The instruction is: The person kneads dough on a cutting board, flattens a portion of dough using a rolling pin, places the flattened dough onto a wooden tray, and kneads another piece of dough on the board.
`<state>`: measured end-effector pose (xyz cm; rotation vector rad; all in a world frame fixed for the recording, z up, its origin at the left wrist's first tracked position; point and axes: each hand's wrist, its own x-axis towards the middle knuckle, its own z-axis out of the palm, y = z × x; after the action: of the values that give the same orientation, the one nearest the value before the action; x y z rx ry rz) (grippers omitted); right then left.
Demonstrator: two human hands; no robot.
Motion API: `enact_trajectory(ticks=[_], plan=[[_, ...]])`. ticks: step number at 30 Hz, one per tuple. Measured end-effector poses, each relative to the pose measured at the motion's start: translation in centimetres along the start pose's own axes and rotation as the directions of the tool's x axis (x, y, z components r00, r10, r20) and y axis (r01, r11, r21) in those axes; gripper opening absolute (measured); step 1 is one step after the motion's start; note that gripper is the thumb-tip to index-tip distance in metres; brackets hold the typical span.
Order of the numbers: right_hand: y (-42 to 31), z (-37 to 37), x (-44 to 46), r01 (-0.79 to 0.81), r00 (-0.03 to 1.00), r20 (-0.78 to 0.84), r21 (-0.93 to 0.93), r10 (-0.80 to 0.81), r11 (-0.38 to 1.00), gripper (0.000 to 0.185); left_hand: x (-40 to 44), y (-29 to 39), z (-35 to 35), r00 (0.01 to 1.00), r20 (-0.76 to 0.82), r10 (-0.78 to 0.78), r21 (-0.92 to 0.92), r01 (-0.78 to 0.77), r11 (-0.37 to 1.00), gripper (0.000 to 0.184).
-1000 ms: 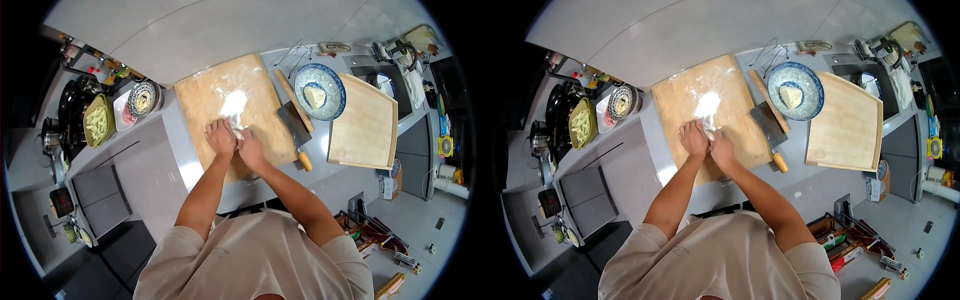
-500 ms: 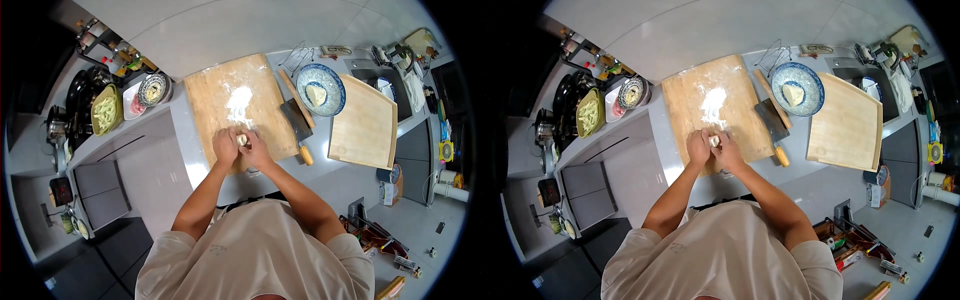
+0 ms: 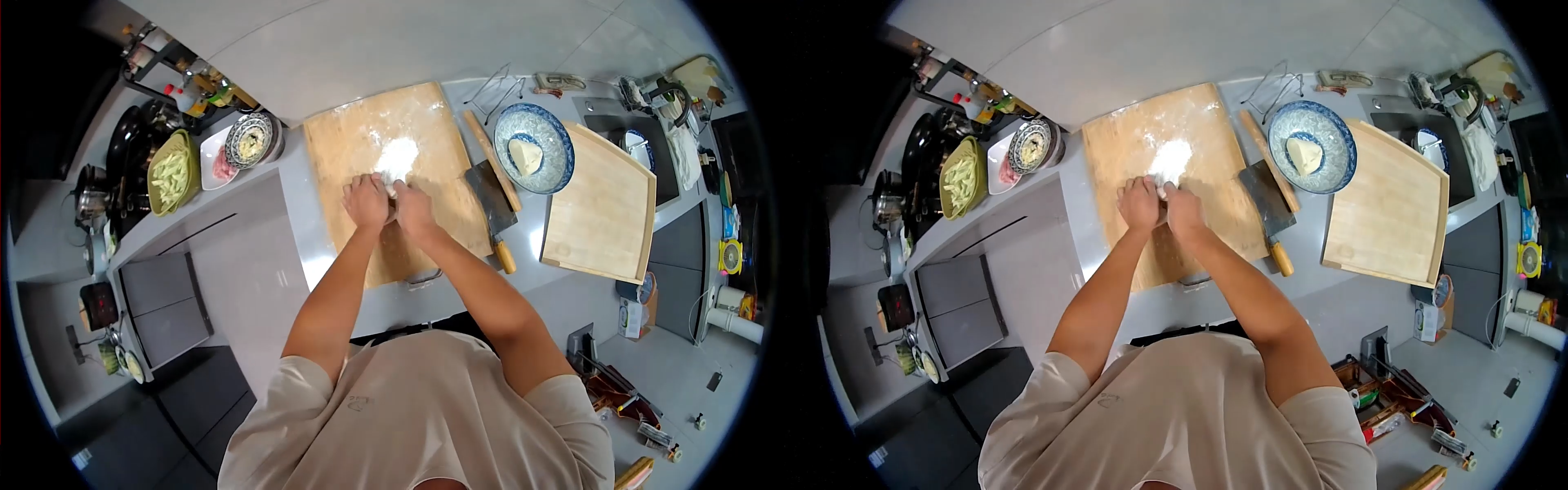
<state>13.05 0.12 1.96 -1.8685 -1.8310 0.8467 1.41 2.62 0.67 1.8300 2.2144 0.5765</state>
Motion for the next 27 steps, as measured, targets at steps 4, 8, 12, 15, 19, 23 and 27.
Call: enact_trajectory(ticks=[4, 8, 12, 15, 19, 23, 27], plan=[[-1.1, -1.2, -5.0, 0.188, 0.982, 0.006, -0.057, -0.188, 0.98, 0.018, 1.5, -2.0, -2.3, 0.733, 0.654, -0.188, -0.622, 0.662, 0.418, 0.041], [-0.7, -0.5, -8.6, 0.389, 0.92, -0.171, 0.271, -0.353, 0.881, 0.031, -3.7, -3.1, -1.5, 0.964, 0.105, 0.243, -0.199, -0.219, 0.955, 0.049], [-0.4, 0.2, -9.2, 0.088, 0.996, -0.023, 0.358, -0.085, 0.93, 0.038, -5.5, -1.6, -2.8, 0.962, 0.062, 0.265, -0.105, -0.257, 0.961, 0.046], [-0.2, 1.4, -7.8, 0.003, 0.999, 0.03, 0.229, -0.01, 0.974, 0.027, -3.4, -1.4, -2.2, 0.952, 0.103, 0.287, -0.022, -0.287, 0.958, 0.044], [-1.6, 0.9, -4.3, -0.031, 0.997, -0.065, 0.18, 0.043, 0.983, 0.019, -0.2, -1.1, -0.8, 0.964, 0.04, 0.264, -0.013, -0.264, 0.965, 0.043], [-0.2, 1.3, -2.3, 0.054, 0.999, -0.012, 0.176, -0.053, 0.983, 0.025, 1.5, -1.5, 0.4, 0.949, -0.069, 0.307, -0.001, -0.308, 0.951, 0.043], [-1.1, -0.5, -5.5, 0.178, 0.978, -0.116, 0.05, -0.171, 0.983, 0.034, 1.4, -0.4, -1.7, 0.853, 0.512, -0.105, -0.558, 0.423, 0.714, 0.045]])
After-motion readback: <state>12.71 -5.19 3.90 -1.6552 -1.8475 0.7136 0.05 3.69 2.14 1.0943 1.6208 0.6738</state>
